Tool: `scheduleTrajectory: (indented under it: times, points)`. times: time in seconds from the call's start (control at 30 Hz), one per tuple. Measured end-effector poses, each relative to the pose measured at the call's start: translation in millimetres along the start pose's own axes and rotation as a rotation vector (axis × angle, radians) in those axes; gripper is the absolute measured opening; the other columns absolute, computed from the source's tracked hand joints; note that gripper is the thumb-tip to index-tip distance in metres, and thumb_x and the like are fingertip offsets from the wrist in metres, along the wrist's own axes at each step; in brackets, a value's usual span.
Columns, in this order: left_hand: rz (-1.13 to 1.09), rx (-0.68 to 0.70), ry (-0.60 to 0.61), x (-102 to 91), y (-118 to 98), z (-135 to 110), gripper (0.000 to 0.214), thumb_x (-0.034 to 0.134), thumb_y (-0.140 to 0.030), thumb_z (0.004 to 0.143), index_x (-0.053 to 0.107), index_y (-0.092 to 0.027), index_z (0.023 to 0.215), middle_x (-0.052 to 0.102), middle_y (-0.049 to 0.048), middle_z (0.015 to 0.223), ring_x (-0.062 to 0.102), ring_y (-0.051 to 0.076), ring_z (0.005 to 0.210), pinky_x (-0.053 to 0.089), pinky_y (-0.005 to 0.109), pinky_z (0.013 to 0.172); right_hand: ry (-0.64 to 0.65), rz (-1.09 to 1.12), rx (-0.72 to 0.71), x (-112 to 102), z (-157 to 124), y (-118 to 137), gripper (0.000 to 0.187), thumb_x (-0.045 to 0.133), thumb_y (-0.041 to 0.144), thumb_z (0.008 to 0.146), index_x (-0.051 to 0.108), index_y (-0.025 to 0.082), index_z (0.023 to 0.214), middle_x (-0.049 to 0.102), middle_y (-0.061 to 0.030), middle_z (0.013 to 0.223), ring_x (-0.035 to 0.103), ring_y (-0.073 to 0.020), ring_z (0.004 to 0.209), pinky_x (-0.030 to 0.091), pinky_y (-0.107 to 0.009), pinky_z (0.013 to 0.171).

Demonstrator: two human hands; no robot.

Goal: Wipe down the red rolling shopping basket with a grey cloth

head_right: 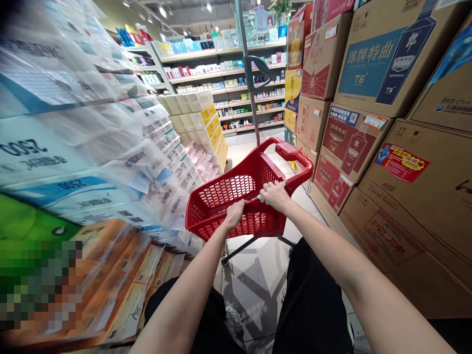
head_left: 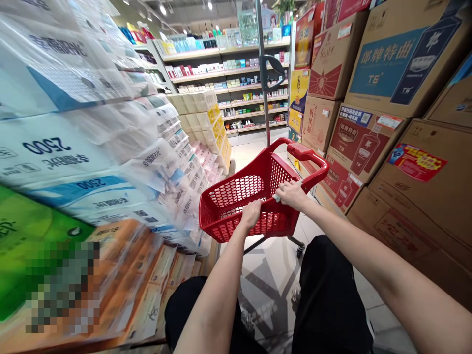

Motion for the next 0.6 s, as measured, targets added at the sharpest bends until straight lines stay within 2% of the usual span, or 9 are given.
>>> scheduleTrajectory:
  times: [0.13,0.23,0.3,0.43,0.6]
  points:
    - [0.056,0.039,-0.041,2.9,-5.0,3.7,0.054,0.008,-0.038,0.097,0.056,-0.025,0.117,0.06,0.003,0.123,0.053,0.021,0.112,0.036,0.037,0.097,-0.086,-0.043,0.044,-17.3,-23.0,-39.3,0.019,0.056,0.02,0.081,0.063,0.015,0.098,0.061,-0.0132,0.101,0.05,-0.0278,0.099,0.035,-0.043,0.09]
    - [0.083,0.049,-0.079,3.9,-10.4,6.8,0.051,0.011,-0.041,0.097,0.057,-0.025,0.11,0.062,0.0025,0.117,0.055,0.021,0.106,0.038,0.038,0.093,-0.201,-0.029,0.064,-26.3,-43.8,-56.8,0.03,0.053,0.019,0.084,0.06,0.018,0.113,0.057,-0.0132,0.116,0.045,-0.0288,0.11,0.034,-0.043,0.094]
    - [0.097,0.052,-0.104,3.0,-14.0,8.0,0.048,0.014,-0.045,0.097,0.057,-0.025,0.105,0.064,0.0023,0.111,0.055,0.021,0.103,0.038,0.038,0.091,-0.283,0.012,0.131,-25.6,-58.0,-64.3,0.031,0.048,0.017,0.087,0.059,0.02,0.116,0.053,-0.0121,0.122,0.042,-0.0275,0.114,0.035,-0.041,0.097]
    - [0.105,0.034,-0.104,1.4,-16.1,8.1,0.045,0.018,-0.045,0.096,0.057,-0.024,0.101,0.064,0.0027,0.108,0.055,0.021,0.102,0.037,0.038,0.091,-0.444,0.181,0.423,-8.2,-82.5,-76.4,0.026,0.046,0.018,0.088,0.061,0.02,0.11,0.049,-0.0123,0.115,0.042,-0.0256,0.112,0.04,-0.037,0.094]
    - [0.077,0.019,-0.062,1.8,-15.3,5.8,0.045,0.017,-0.045,0.096,0.057,-0.025,0.1,0.064,0.0019,0.107,0.054,0.02,0.102,0.036,0.038,0.091,-0.532,0.469,0.642,40.5,-96.1,-64.8,0.022,0.049,0.029,0.087,0.061,0.021,0.104,0.044,-0.0106,0.114,0.043,-0.0234,0.111,0.042,-0.039,0.095]
Point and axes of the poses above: each hand's wrist, its own z-axis towards the middle knuckle, its own x-axis out of the palm, y = z × x, the point moved 9 cm from there along z, towards the middle knuckle
